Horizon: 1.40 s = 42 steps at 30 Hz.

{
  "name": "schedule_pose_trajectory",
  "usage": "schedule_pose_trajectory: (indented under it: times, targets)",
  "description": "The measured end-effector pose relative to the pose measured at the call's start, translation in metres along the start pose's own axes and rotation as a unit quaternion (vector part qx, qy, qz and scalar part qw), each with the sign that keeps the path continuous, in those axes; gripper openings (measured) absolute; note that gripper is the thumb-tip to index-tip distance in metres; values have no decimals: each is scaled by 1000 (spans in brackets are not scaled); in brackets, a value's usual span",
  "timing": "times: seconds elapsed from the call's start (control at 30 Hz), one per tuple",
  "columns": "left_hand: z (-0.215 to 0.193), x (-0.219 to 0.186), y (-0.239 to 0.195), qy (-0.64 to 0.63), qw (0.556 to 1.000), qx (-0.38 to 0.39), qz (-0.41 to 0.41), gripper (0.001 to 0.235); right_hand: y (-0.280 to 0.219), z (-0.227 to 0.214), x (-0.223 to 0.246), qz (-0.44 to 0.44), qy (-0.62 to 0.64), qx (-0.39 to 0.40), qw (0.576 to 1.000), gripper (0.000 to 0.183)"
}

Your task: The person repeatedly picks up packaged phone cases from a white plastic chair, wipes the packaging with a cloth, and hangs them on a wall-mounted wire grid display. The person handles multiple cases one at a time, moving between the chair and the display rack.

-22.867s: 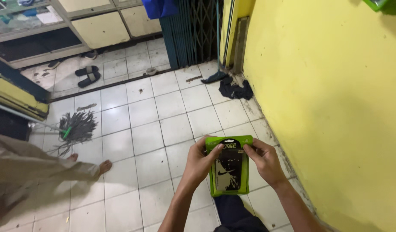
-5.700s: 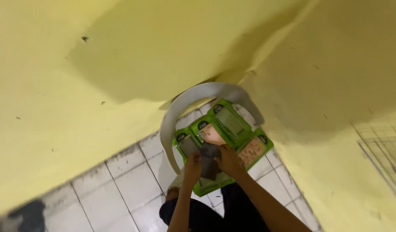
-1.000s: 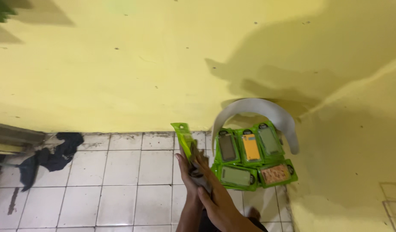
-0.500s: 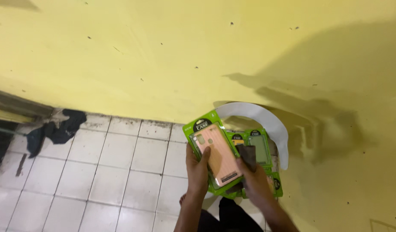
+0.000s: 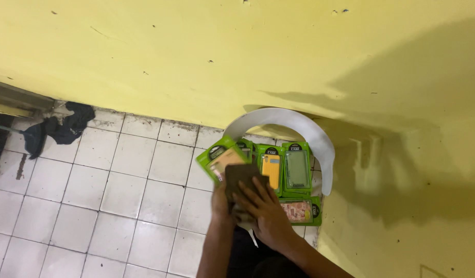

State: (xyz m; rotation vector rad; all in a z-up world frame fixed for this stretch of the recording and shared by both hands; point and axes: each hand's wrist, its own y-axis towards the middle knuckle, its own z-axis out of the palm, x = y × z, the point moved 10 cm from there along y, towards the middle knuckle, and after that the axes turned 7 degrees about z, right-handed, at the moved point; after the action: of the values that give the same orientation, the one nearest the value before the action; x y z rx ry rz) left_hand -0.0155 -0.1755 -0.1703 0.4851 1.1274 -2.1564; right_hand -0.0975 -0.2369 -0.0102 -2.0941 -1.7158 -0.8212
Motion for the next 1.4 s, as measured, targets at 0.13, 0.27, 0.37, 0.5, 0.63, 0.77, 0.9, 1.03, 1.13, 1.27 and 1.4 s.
schedule_pose_trajectory:
  times: [0.13, 0.27, 0.37, 0.5, 0.63, 0.77, 0.9, 1.03, 1.13, 1.27, 1.4]
  targets:
    - [-42, -24, 19, -13, 994, -79, 74, 47, -16, 55, -98, 175, 204, 37, 963, 59]
    - [-84, -30, 2, 35, 990, -124, 64, 47, -47, 166, -246, 495, 237, 170, 818, 40]
    - [-91, -29, 2, 25, 991, -123, 54, 47, -36, 202, -295, 450, 252, 161, 841, 50]
    - [-112, -22, -6, 24, 990, -128, 48, 47, -53, 226, -347, 487, 134, 196, 841, 48]
    - [-123, -27, -14, 10, 992, -115, 40, 47, -45, 205, -355, 393, 42, 108, 912, 56]
    - [-123, -47, -26, 0, 994, -97, 53, 47, -51, 202, -344, 352, -95, 140, 921, 53]
    - [-125, -81, -43, -10, 995, -76, 62, 47, -53, 206, -314, 364, -81, 138, 917, 50]
    - [-147, -121, -62, -25, 995, -74, 61, 49, -36, 197, -229, 275, -38, 48, 959, 43]
    - [-170, -160, -75, -42, 995, -39, 79, 50, -4, 191, -153, 263, 43, -5, 964, 38]
    - [-213, -226, -107, -63, 994, -21, 85, 51, 36, 201, -9, 327, 296, 58, 895, 38]
    - [-254, -299, -137, -67, 992, 4, 108, 52, 98, 206, 163, 270, 427, 121, 855, 39]
